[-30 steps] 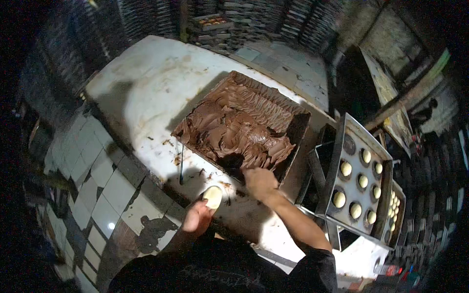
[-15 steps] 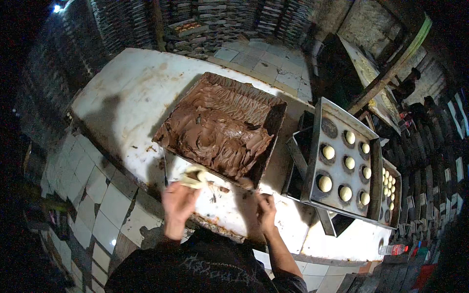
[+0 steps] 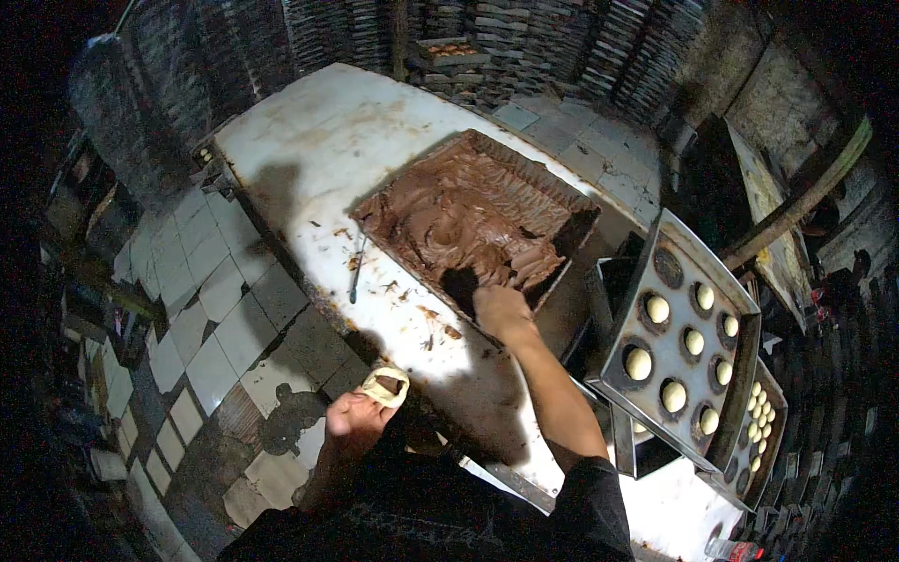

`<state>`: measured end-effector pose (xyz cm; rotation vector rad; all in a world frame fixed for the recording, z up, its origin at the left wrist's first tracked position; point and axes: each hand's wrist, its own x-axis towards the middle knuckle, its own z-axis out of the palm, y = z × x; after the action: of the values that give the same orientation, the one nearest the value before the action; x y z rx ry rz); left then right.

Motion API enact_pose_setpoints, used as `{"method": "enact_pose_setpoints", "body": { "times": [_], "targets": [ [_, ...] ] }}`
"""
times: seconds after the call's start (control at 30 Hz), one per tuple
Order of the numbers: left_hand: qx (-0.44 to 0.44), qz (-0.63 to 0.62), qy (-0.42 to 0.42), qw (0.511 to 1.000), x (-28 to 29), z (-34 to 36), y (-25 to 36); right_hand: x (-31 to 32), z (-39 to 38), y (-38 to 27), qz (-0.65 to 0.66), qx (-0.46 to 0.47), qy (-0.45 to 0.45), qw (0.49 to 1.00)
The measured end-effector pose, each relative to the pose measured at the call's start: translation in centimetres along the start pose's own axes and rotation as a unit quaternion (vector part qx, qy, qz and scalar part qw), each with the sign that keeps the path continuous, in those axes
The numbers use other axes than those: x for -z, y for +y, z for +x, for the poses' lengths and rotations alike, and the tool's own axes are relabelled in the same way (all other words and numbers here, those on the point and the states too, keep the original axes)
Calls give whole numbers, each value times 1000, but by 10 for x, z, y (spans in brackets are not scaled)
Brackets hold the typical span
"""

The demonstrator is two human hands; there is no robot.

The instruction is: Preparing chocolate-filled dough balls and placing them onto metal baking trays in a commercial bakery setting.

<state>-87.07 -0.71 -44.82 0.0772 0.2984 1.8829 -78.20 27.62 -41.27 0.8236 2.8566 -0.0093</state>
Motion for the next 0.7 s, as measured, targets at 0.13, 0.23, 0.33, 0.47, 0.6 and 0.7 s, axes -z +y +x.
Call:
{"method": "enact_pose_setpoints", "body": {
  "times": [0.13, 0.23, 0.33, 0.47, 0.6, 0.7],
  "targets": [
    [27, -24, 23, 999, 1, 14, 21, 38, -55, -17, 293, -84, 101, 947],
    [97, -51, 63, 992, -20, 46, 26, 22, -104, -57, 337, -38, 240, 910],
    [176, -137, 27, 974, -46, 71, 39, -8, -115, -118, 347, -90, 358, 862],
    [171, -193, 75, 963, -13, 90, 59, -73, -132, -119, 465, -226, 347, 783],
    [142, -113, 50, 982, -21, 96, 83, -118, -132, -78, 480, -352, 417, 687],
    [225, 1, -4, 974, -7, 96, 65, -121, -117, -69, 219, -335, 431, 809]
  ]
}}
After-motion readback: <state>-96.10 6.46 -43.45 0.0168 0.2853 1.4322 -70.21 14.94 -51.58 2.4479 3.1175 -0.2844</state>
